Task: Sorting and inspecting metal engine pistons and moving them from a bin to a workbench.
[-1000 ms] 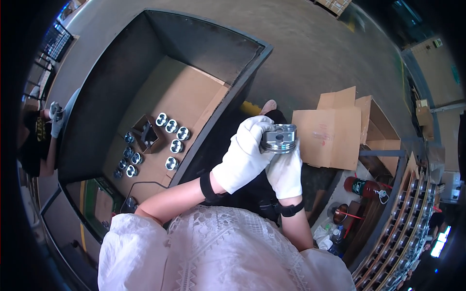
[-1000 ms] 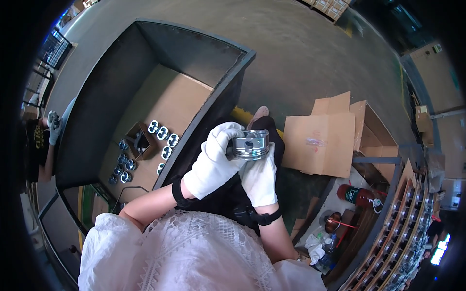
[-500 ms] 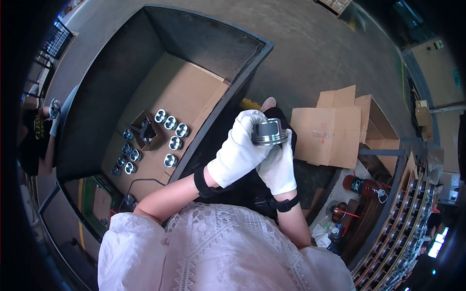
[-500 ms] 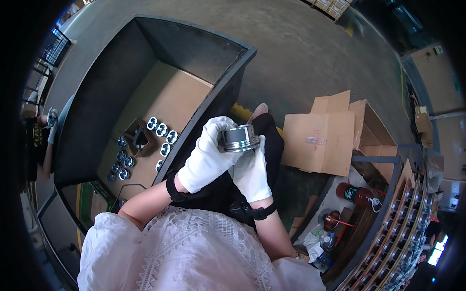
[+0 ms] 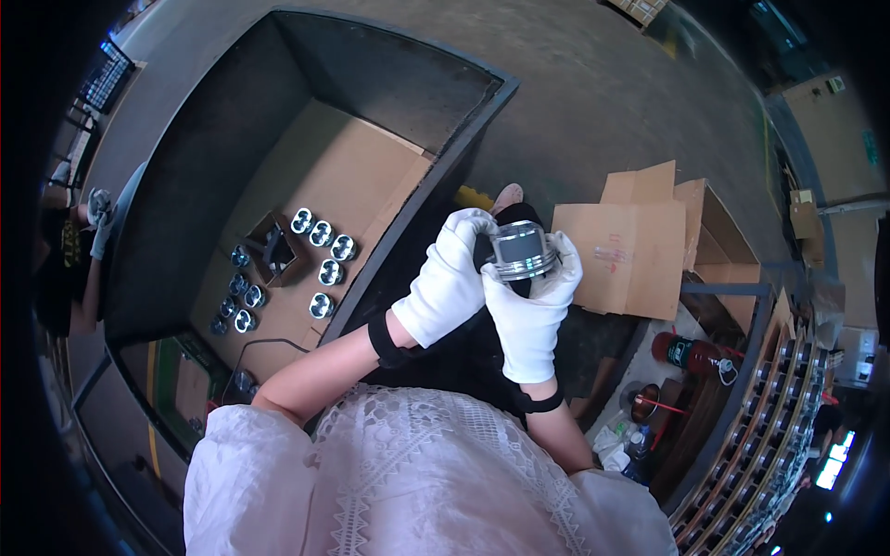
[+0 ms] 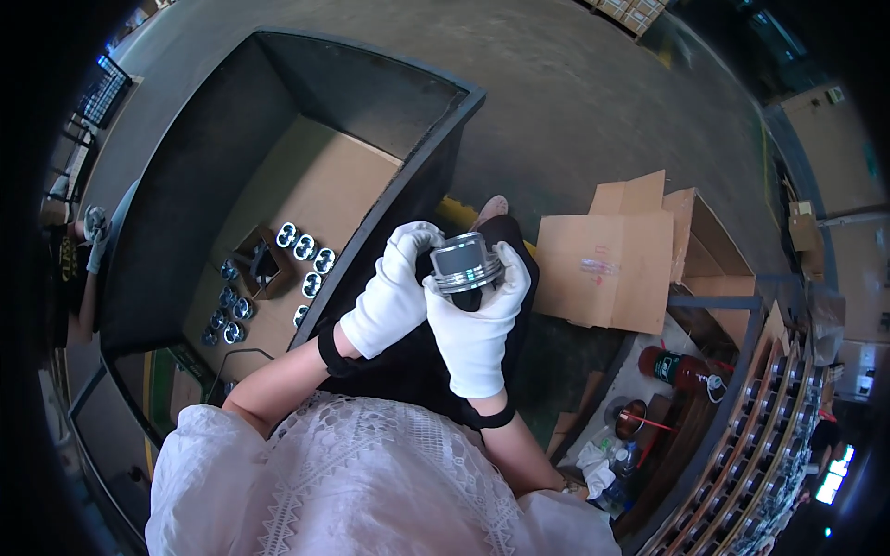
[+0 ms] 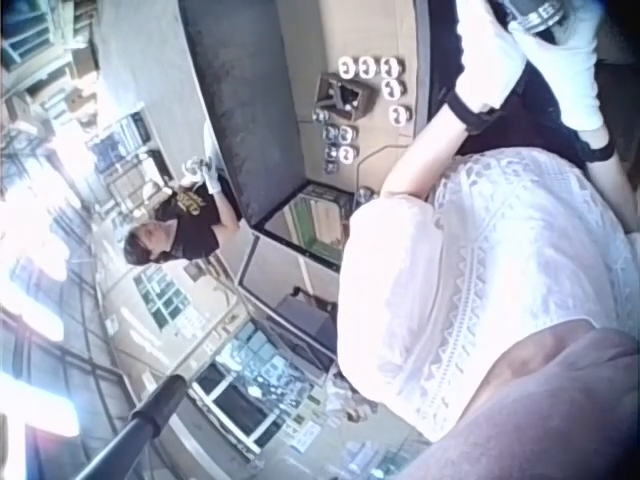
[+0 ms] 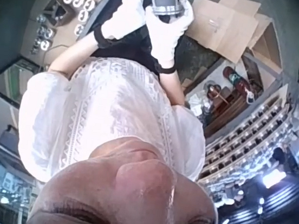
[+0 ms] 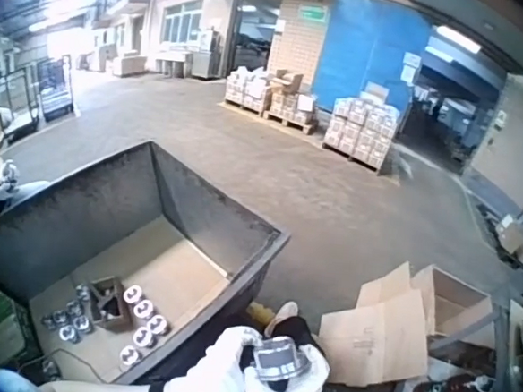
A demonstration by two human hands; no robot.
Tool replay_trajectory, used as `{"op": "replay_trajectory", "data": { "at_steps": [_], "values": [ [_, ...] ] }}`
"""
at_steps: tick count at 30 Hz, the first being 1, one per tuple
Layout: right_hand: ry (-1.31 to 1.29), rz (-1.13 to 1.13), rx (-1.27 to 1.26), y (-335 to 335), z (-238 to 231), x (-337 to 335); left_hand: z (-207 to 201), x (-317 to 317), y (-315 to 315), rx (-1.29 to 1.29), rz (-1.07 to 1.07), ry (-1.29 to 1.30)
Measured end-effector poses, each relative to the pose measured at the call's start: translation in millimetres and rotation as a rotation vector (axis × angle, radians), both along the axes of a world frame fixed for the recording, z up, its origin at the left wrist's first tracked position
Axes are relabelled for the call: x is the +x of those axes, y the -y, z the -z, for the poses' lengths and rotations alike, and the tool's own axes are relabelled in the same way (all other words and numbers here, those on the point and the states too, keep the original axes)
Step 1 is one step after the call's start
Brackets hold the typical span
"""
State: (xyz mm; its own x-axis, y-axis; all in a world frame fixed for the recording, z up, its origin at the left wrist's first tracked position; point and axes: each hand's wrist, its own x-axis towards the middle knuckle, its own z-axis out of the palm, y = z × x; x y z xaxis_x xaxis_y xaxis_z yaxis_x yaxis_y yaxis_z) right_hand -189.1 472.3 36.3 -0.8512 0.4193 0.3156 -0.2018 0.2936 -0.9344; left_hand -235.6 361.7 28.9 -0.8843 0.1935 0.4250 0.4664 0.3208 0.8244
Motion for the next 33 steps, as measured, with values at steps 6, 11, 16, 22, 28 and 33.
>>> {"op": "replay_trajectory", "data": {
  "at_steps": [6,11,16,22,28,33],
  "values": [
    [0.005,0.042,0.116,3,5,-4,16,-3,12,-0.009,0.005,0.068],
    [0.014,-0.234,-0.447,12,12,-9,-15,-1,34,-0.024,-0.023,0.193],
    [0.265,-0.549,-1.304,29,-29,-25,-68,13,60,-0.003,-0.033,0.052],
    [0.24,-0.822,-0.886,87,-38,-46,-76,24,122,-0.09,-0.269,-0.026],
    [-0.003,-0.663,0.585,125,12,-70,26,34,300,-0.546,-0.67,0.313],
    [-0.032,-0.569,1.005,146,44,-78,201,54,412,-0.782,-0.489,1.135]
  ]
}}
